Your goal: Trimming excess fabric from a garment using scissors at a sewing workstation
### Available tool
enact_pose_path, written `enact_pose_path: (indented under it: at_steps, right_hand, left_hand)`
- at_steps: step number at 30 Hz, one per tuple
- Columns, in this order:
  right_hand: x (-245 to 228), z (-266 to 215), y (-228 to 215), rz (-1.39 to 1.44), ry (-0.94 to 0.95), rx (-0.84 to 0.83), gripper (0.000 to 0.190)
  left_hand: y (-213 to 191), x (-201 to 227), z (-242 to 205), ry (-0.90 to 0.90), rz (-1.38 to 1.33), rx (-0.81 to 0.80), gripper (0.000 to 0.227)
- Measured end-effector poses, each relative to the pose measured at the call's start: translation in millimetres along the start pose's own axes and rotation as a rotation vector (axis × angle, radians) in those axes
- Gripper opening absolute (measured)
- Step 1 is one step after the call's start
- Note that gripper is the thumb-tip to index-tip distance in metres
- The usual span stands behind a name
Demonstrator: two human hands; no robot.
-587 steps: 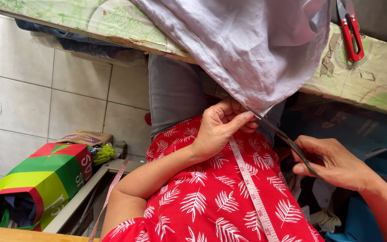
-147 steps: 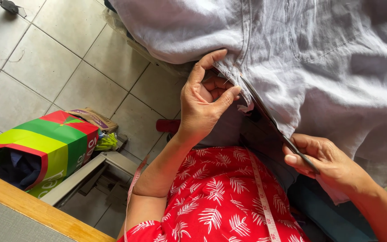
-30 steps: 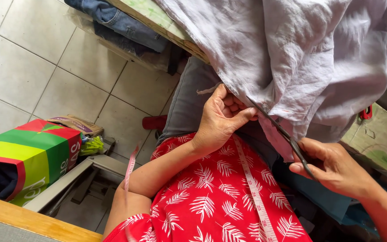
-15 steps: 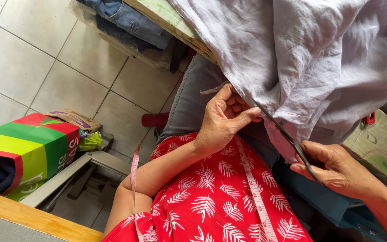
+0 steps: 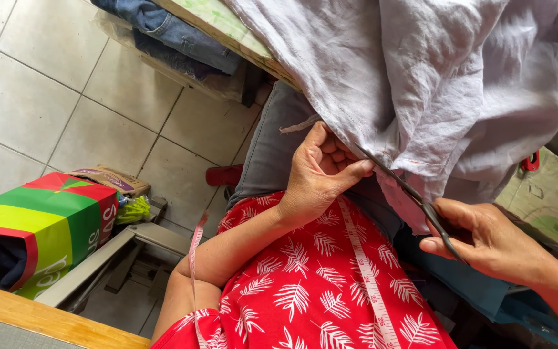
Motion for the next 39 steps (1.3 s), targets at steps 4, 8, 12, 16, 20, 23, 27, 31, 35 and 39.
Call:
enact_pose_path:
  at_steps: [4,8,12,16,20,23,27,31,35,39]
  right_hand:
    - [-12.5,5.6,1.9,0.040,0.036,0.030,0.049]
    - [3.2,3.7,4.7,-0.007,0.025,0.036,0.050]
    - [0.3,0.7,4.2,-0.054,-0.003,0.055,0.045]
    - [-5.3,0.6,3.4,-0.166,-0.056,0.088,0.051]
    - [-7.2,-0.7,3.3,-0.232,-0.069,0.107,0.050]
    - [-8.5,-0.8,3.0,-0.276,-0.073,0.127,0.054]
    - [-11.6,0.8,0.7,-0.280,-0.054,0.156,0.054]
    - [-6.5,1.6,0.2,-0.220,-0.017,0.155,0.047]
    - [-0.6,5.9,2.9,-0.124,-0.012,0.113,0.055]
    - [-1.3,7.7,3.0,-0.071,-0.007,0.081,0.056]
  left_hand:
    - [-1.5,1.9,0.2,-0.004,-0.024,-0.009,0.044]
    - [-1.1,1.5,-0.9,-0.008,0.001,-0.008,0.043]
    - [0.1,-1.6,0.5,0.046,-0.047,-0.038,0.046]
    - [-1.9,-2.3,-0.7,0.071,-0.049,-0.051,0.059]
    - [-9.0,3.2,3.3,0.038,-0.007,-0.053,0.058]
    - [-14.8,7.3,13.5,-0.121,-0.079,-0.042,0.031]
    - [-10.4,17.5,25.7,-0.104,-0.094,0.071,0.014]
    - [-13.4,16.3,24.6,0.076,-0.060,0.104,0.013]
    - [-16.9,23.8,20.9,0.079,0.057,0.174,0.010]
    - [-17.7,32.6,17.0,0.067,0.207,0.156,0.012]
Point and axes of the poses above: each hand's wrist, its own z-axis towards the middle knuckle, its own y-axis out of the palm, x = y × z, the point moved 6 cm from there along z, towards the middle knuckle, and after that the axes turned 9 degrees about -y, right-handed, at the moved point
